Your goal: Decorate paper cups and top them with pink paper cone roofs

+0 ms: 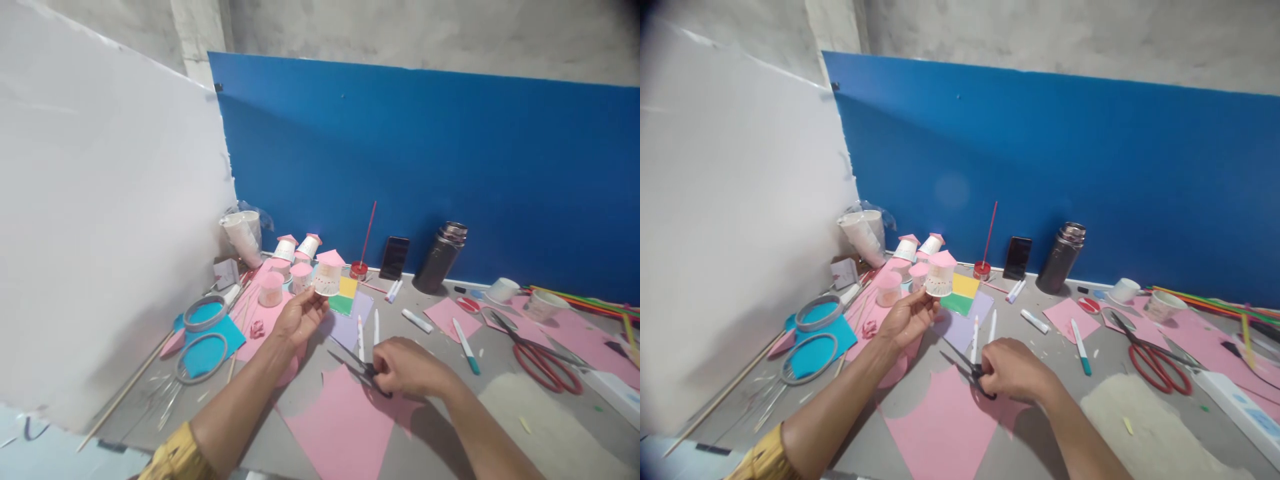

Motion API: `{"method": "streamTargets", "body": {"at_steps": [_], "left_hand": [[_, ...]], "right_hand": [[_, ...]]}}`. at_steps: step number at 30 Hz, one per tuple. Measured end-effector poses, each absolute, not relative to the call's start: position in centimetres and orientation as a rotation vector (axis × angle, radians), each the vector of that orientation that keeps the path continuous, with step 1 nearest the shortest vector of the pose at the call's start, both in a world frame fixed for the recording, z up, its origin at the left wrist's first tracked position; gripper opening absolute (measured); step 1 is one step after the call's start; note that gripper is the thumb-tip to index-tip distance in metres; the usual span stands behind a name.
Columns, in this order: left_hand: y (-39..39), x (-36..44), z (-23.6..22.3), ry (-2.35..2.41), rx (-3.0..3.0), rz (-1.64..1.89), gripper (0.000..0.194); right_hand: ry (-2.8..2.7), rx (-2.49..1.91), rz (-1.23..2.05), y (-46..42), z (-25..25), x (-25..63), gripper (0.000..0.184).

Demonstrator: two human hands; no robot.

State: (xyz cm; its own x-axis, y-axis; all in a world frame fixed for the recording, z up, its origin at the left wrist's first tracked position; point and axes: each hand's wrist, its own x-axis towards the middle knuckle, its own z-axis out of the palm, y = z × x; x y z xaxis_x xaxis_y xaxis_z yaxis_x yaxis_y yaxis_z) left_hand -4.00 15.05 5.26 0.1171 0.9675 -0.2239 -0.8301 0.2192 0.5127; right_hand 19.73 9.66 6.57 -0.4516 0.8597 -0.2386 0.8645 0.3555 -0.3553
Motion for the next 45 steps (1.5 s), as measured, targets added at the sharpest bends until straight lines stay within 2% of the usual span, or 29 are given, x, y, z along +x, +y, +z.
{"method": "streamTargets", "body": {"at_steps": [4, 7, 11, 16, 20, 25, 29, 31, 37, 41, 45], "left_hand": [[15.1, -4.0, 5.5, 0.571, 0.263, 1.379, 0.011], [14.8, -3.6, 5.4, 0.55, 0.277, 1.388, 0.01], [14.3, -2.9, 5.1, 0.504, 0.356, 1.363, 0.019], [13.7, -1.5, 4.2, 0.499, 0.441, 1.266, 0.025], [13.2, -0.4, 3.0, 0.521, 0.534, 1.168, 0.026], [12.7, 0.1, 2.5, 0.546, 0.563, 1.067, 0.032], [12.9, -0.6, 3.3, 0.48, 0.511, 1.017, 0.012], [13.1, -0.9, 3.5, 0.486, 0.507, 0.997, 0.009], [13.3, -1.2, 3.4, 0.49, 0.536, 1.063, 0.032], [13.9, -1.6, 3.7, 0.526, 0.485, 1.227, 0.027], [14.4, -1.9, 3.6, 0.529, 0.448, 1.324, 0.022]], "right_hand": [[2.583, 1.781, -1.398, 11.1, 6.5, 21.8, 0.016], [2.707, 1.978, -1.73, 12.4, 6.1, 22.7, 0.03], [2.666, 2.209, -2.281, 13.4, 5.1, 21.8, 0.038], [2.138, 1.904, -3.198, 13.0, 3.7, 18.5, 0.048], [1.852, 1.599, -3.566, 12.9, 3.2, 17.1, 0.043], [1.694, 1.513, -3.664, 13.4, 3.1, 17.6, 0.047], [1.64, 1.467, -3.65, 13.4, 3.7, 18.5, 0.048], [1.643, 1.479, -3.634, 13.3, 4.0, 18.7, 0.047], [1.735, 1.691, -3.577, 13.1, 4.6, 18.8, 0.047], [2.049, 1.816, -3.33, 12.2, 5.1, 18.4, 0.062], [2.485, 1.619, -2.95, 10.6, 5.4, 17.6, 0.073]]}}
